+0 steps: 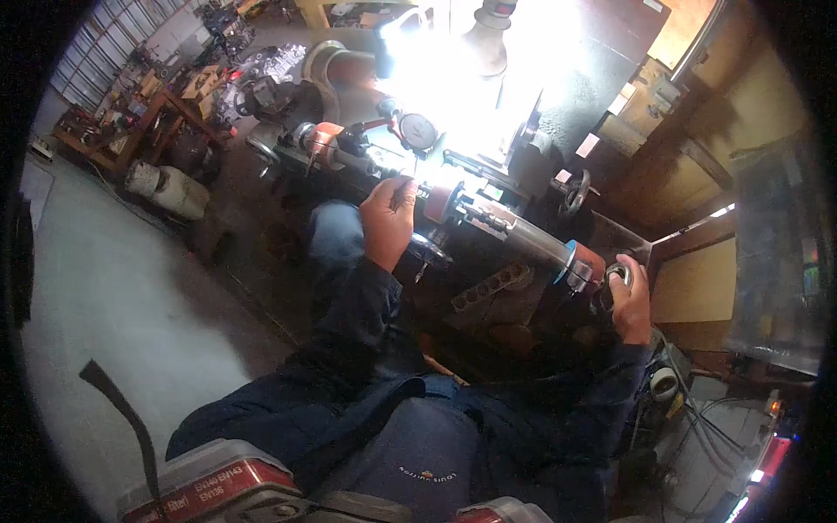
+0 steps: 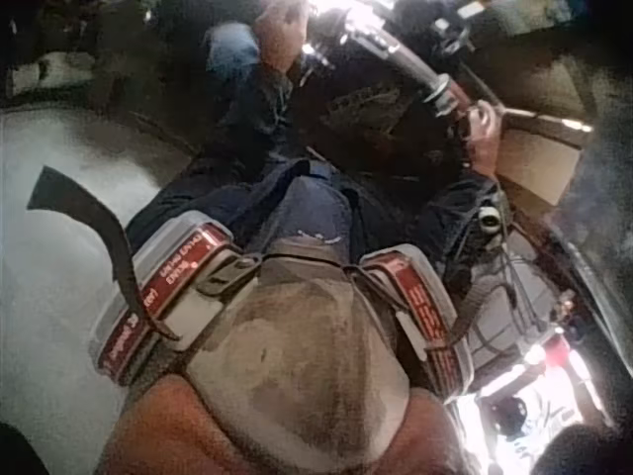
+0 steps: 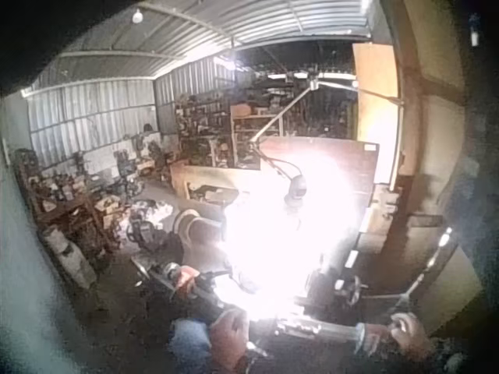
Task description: The person uses a grinding machine to sharpen metal components, handling a dial indicator and small metal rods to verify precision before applying them to the grinding wheel.
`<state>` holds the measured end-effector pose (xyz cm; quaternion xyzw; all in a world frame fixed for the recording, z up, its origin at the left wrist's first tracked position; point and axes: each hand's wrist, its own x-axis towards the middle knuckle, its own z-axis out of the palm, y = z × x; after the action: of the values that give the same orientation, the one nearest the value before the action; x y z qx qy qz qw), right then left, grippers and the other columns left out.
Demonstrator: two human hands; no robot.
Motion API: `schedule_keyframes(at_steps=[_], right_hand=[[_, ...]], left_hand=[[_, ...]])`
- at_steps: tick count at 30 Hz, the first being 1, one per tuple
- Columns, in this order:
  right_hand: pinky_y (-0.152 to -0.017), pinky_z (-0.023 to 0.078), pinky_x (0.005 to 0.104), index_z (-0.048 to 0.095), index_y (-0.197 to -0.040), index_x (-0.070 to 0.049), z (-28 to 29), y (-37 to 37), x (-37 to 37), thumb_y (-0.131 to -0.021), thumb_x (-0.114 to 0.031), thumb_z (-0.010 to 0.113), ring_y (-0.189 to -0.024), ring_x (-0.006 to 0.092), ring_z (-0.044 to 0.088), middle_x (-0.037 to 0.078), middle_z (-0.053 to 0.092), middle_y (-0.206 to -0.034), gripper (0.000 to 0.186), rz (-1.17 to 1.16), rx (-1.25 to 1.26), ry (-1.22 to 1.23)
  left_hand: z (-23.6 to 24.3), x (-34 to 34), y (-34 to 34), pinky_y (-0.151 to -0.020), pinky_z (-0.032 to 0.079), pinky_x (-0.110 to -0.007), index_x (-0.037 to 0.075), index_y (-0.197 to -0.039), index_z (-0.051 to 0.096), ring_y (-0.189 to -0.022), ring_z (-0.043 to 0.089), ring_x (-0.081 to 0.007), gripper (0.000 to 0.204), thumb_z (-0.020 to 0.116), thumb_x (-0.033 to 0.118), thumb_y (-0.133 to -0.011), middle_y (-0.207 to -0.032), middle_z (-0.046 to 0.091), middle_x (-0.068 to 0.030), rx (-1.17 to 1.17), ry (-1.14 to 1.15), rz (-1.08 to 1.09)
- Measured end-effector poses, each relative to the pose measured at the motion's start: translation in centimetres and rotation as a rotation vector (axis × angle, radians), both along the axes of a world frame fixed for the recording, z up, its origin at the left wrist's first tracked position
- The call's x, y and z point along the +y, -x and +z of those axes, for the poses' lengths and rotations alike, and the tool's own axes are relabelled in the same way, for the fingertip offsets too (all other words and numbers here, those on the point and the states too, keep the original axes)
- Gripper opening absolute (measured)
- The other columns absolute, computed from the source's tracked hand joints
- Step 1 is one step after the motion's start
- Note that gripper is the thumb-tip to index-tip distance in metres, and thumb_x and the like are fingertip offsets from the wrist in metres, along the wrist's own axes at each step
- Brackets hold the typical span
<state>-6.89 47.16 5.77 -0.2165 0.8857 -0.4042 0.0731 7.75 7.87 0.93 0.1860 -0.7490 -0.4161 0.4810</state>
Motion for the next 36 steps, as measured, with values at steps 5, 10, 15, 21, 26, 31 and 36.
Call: schedule_keyframes(at_steps=[5, 10, 15, 21, 26, 31, 36], right_hand=[[-0.103, 0.038, 0.0415, 0.053, -0.13, -0.003, -1.0, -1.3, 0.1, -0.091, -0.023, 0.054, -0.116, 0.0329, 0.05, 0.016, 0.053, -0.123, 0.044, -0.016, 0.285, 0.037], [-0.105, 0.036, 0.0429, 0.052, -0.131, -0.002, -0.9, -1.7, -0.5, -0.093, -0.027, 0.053, -0.117, 0.034, 0.05, 0.017, 0.053, -0.124, 0.046, -0.037, 0.328, 0.042], [-0.105, 0.036, 0.0447, 0.05, -0.134, -0.002, -0.9, -2.4, -0.6, -0.094, -0.03, 0.053, -0.118, 0.0357, 0.049, 0.019, 0.052, -0.125, 0.049, -0.043, 0.41, 0.035], [-0.106, 0.035, 0.0478, 0.048, -0.137, -0.002, -1.4, -3.2, -0.7, -0.096, -0.033, 0.051, -0.122, 0.0375, 0.047, 0.02, 0.051, -0.131, 0.052, -0.077, 0.544, 0.007], [-0.105, 0.035, 0.0503, 0.046, -0.137, 0.001, -1.9, -3.5, -1.1, -0.096, -0.036, 0.049, -0.122, 0.0392, 0.046, 0.022, 0.049, -0.133, 0.055, -0.091, 0.578, 0.036], [-0.105, 0.035, 0.0504, 0.046, -0.138, 0.001, -1.6, -4.5, -1.9, -0.095, -0.04, 0.049, -0.121, 0.0408, 0.046, 0.024, 0.047, -0.131, 0.059, -0.139, 0.673, -0.009], [-0.098, 0.038, 0.0467, 0.054, -0.129, 0.003, 1.8, -2.5, -1.0, -0.097, -0.038, 0.047, -0.11, 0.0365, 0.053, 0.02, 0.057, -0.114, 0.052, -0.07, 0.452, -0.089]], left_hand=[[0.7, 0.5, 0.1, -0.066, 0.052, -0.034, 0.0, -0.096, 0.068, -0.074, 0.068, -0.0275, 0.011, 0.069, 0.01, -0.09, -0.086, 0.069, -0.0151, -0.06, 0.009, -0.025], [1.2, 0.1, -0.1, -0.067, 0.052, -0.036, 0.0, -0.096, 0.068, -0.075, 0.068, -0.0292, 0.011, 0.068, 0.01, -0.091, -0.087, 0.07, -0.0157, -0.104, 0.027, -0.047], [1.6, -1.2, -0.2, -0.068, 0.052, -0.038, 0.003, -0.099, 0.068, -0.075, 0.066, -0.031, 0.014, 0.069, 0.013, -0.091, -0.089, 0.07, -0.0141, -0.192, 0.231, -0.06], [3.1, -1.8, -0.4, -0.072, 0.051, -0.042, 0.006, -0.097, 0.067, -0.083, 0.064, -0.0341, 0.013, 0.071, 0.01, -0.085, -0.093, 0.066, -0.0139, -0.256, 0.662, -0.055], [1.3, -0.7, -0.7, -0.066, 0.051, -0.038, 0.004, -0.094, 0.067, -0.074, 0.065, -0.0274, 0.01, 0.072, 0.008, -0.086, -0.086, 0.068, -0.0096, -0.162, 0.282, -0.074], [-1.8, 4.4, 0.3, -0.064, 0.049, -0.031, 0.0, -0.091, 0.066, -0.071, 0.062, -0.0147, 0.01, 0.069, 0.01, -0.092, -0.079, 0.067, -0.0054, 0.017, -0.292, 0.097], [-0.1, 4.0, -0.2, -0.063, 0.049, -0.031, 0.001, -0.086, 0.063, -0.067, 0.062, -0.0189, 0.011, 0.071, 0.009, -0.089, -0.074, 0.063, -0.009, -0.013, 0.025, 0.245]])
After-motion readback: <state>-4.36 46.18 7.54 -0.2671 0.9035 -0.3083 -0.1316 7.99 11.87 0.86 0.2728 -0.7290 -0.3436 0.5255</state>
